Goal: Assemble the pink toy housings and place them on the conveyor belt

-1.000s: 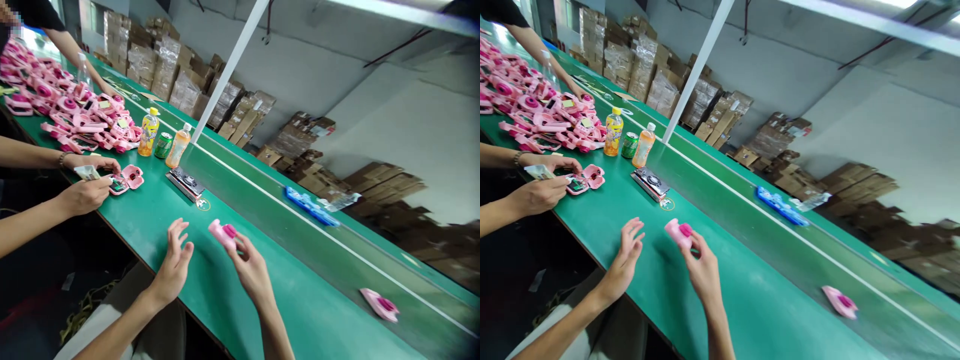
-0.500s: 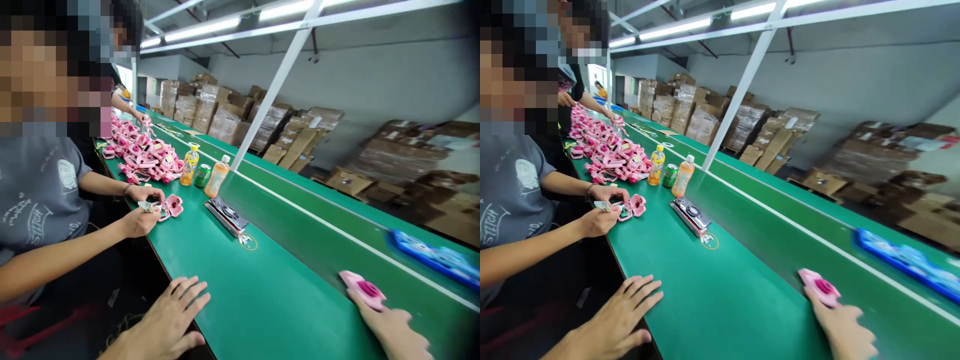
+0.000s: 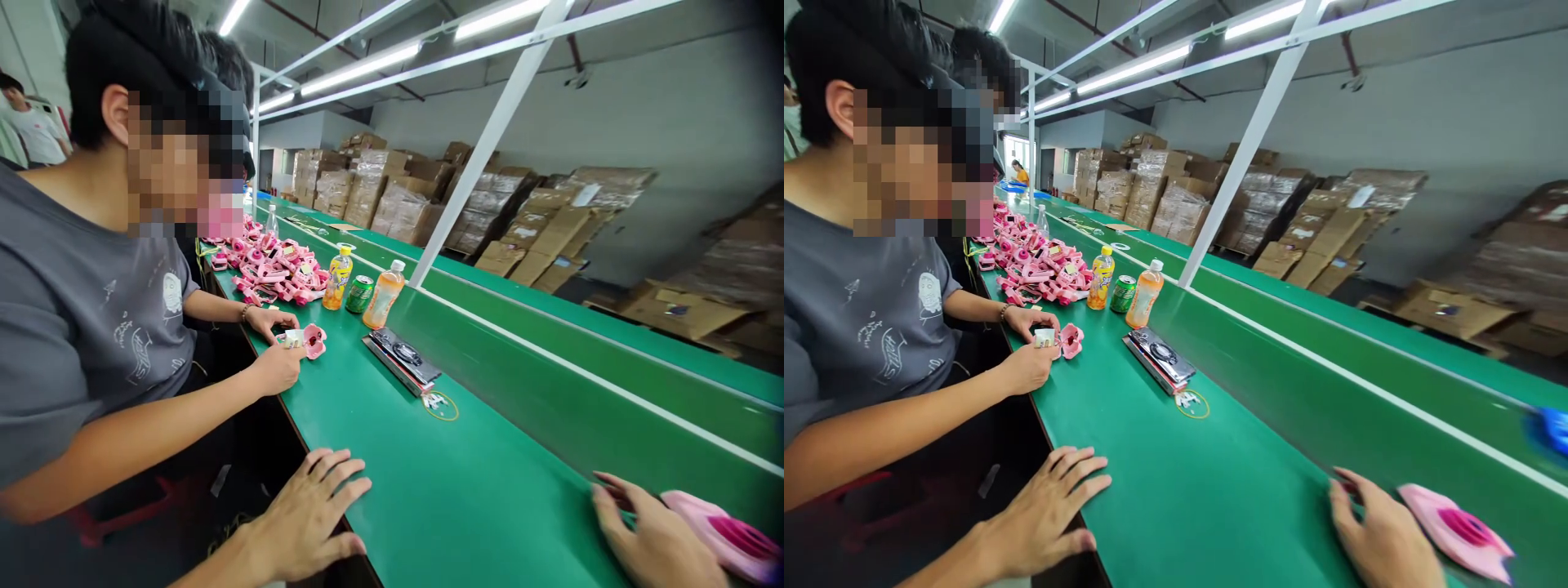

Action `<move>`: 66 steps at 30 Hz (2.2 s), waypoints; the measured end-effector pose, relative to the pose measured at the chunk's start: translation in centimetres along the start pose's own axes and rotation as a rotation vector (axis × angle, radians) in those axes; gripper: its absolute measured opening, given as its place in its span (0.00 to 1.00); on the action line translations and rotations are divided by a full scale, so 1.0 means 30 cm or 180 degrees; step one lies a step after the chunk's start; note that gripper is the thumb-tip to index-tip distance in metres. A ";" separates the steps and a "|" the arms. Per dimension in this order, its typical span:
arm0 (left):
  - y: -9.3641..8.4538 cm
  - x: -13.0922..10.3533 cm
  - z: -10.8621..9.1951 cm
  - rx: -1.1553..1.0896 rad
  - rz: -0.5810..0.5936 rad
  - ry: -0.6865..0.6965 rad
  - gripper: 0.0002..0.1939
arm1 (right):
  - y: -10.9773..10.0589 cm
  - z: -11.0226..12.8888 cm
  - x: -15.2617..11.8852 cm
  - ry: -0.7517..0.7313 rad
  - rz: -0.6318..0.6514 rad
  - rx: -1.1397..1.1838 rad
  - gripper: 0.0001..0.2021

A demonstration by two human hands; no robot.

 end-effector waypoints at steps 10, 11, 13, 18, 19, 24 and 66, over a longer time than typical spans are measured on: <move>0.036 -0.005 0.011 0.0460 0.0070 0.0097 0.31 | 0.044 -0.016 -0.027 0.0336 0.0345 -0.0123 0.28; 0.038 -0.007 0.013 0.0532 0.0042 0.0121 0.32 | 0.047 -0.019 -0.032 0.0323 0.0334 -0.0099 0.29; 0.039 -0.009 0.013 0.0670 -0.0025 0.0183 0.32 | 0.061 -0.006 -0.035 0.0128 0.0381 -0.0031 0.29; 0.036 -0.013 0.004 0.0908 -0.0178 0.0288 0.35 | 0.121 0.181 -0.051 -0.0698 0.0760 0.0195 0.29; 0.036 -0.013 0.002 0.0941 -0.0191 0.0301 0.36 | 0.133 0.236 -0.058 -0.0826 0.0836 0.0234 0.30; 0.036 -0.012 -0.003 0.1123 -0.0233 0.0327 0.35 | 0.167 0.436 -0.082 -0.1032 0.0997 0.0300 0.34; -0.203 -0.008 0.220 -0.0427 -0.1145 -0.1114 0.16 | 0.014 0.625 -0.357 -0.0052 0.0779 0.1526 0.27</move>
Point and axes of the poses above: each hand's wrist, its own x-axis towards the middle knuckle, its own y-axis out of the palm, z = x × y, the point moved 9 cm from there along x, towards the middle knuckle, and after that the axes turned 6 degrees about z, right-handed, at the moved point
